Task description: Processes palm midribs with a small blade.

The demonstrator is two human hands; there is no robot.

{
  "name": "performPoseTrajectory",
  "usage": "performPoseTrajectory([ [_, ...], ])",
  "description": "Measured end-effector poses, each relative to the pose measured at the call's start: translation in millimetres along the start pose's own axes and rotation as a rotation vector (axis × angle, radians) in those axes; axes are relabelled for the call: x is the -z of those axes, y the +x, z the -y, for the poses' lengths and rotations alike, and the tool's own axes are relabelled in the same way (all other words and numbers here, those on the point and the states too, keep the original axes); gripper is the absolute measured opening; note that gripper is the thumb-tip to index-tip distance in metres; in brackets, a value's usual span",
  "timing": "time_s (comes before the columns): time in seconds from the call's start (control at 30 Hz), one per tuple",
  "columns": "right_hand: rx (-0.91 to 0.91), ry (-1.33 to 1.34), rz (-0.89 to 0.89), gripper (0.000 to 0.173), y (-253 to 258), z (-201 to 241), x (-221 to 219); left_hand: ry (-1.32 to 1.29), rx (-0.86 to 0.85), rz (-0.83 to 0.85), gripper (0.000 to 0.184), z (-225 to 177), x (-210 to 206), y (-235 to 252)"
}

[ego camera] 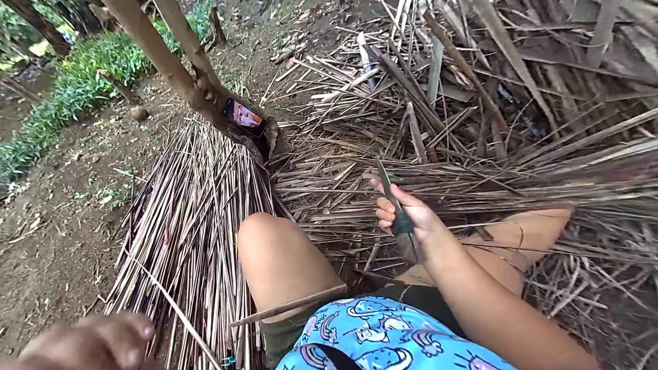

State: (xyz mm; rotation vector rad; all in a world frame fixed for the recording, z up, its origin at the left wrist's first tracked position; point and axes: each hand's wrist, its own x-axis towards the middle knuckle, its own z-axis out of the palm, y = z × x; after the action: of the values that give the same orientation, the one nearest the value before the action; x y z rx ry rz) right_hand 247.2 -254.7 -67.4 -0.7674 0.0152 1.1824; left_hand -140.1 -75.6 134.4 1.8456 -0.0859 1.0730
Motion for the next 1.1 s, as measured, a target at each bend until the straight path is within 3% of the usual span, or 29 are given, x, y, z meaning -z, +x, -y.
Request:
performPoseTrajectory([
  [0.1, -0.006, -0.015, -0.032, 0.042, 2, -10, 4, -0.186, 0.173, -0.100, 0.013, 46, -27, 7],
  [0.23, -0.008, -0.035, -0.083, 0.043, 0, -18, 7, -0.118, 0.536, 0.190, 0.013, 114, -88, -49],
  [0.33, -0.015, -0.054, -0.115, 0.041, -2, -20, 9, -0.056, 0.737, 0.430, 0.012, 130, -126, -93],
  [0.4, -0.016, -0.077, -0.135, 0.042, 0, -23, 9, -0.011, 0.770, 0.422, 0.010, 129, -129, -107],
  [0.5, -0.010, -0.285, 0.001, 0.037, 1, -35, 0, 0.018, 0.673, 0.016, 0.011, 114, -104, -115],
  [0.57, -0.053, -0.607, 0.269, 0.036, -5, -47, -21, 0.070, 0.620, -0.333, 0.012, 94, -68, -116],
  [0.63, -0.072, -1.063, 0.586, 0.050, -13, -65, -48, 0.225, 0.567, -0.636, 0.018, 64, -24, -126],
  [0.7, -0.083, -1.524, 0.868, 0.053, -17, -79, -72, 0.434, 0.574, -0.917, 0.020, 28, 17, -145],
  [0.8, -0.127, -1.935, 1.005, 0.052, -26, -88, -94, 0.698, 0.622, -1.412, 0.010, -27, 73, -202],
  [0.87, -0.215, -2.025, 1.074, 0.053, -30, -90, -99, 0.866, 0.707, -1.712, 0.021, -77, 90, -267],
  [0.93, -0.266, -2.022, 1.101, 0.055, -29, -94, -95, 1.079, 0.963, -1.935, 0.032, -132, 79, -345],
  [0.97, -0.225, -1.987, 1.074, 0.054, -27, -95, -90, 1.187, 1.208, -2.003, 0.038, -159, 61, -386],
  [1.03, -0.085, -1.857, 0.982, 0.053, -21, -92, -75, 1.261, 1.831, -1.978, 0.045, -201, 5, -463],
  [1.07, -0.049, -1.785, 0.908, 0.056, -15, -86, -68, 1.244, 2.047, -1.905, 0.045, -209, -32, -490],
  [1.1, -0.049, -1.711, 0.801, 0.061, -7, -78, -62, 1.309, 2.051, -1.833, 0.041, -208, -73, -506],
])
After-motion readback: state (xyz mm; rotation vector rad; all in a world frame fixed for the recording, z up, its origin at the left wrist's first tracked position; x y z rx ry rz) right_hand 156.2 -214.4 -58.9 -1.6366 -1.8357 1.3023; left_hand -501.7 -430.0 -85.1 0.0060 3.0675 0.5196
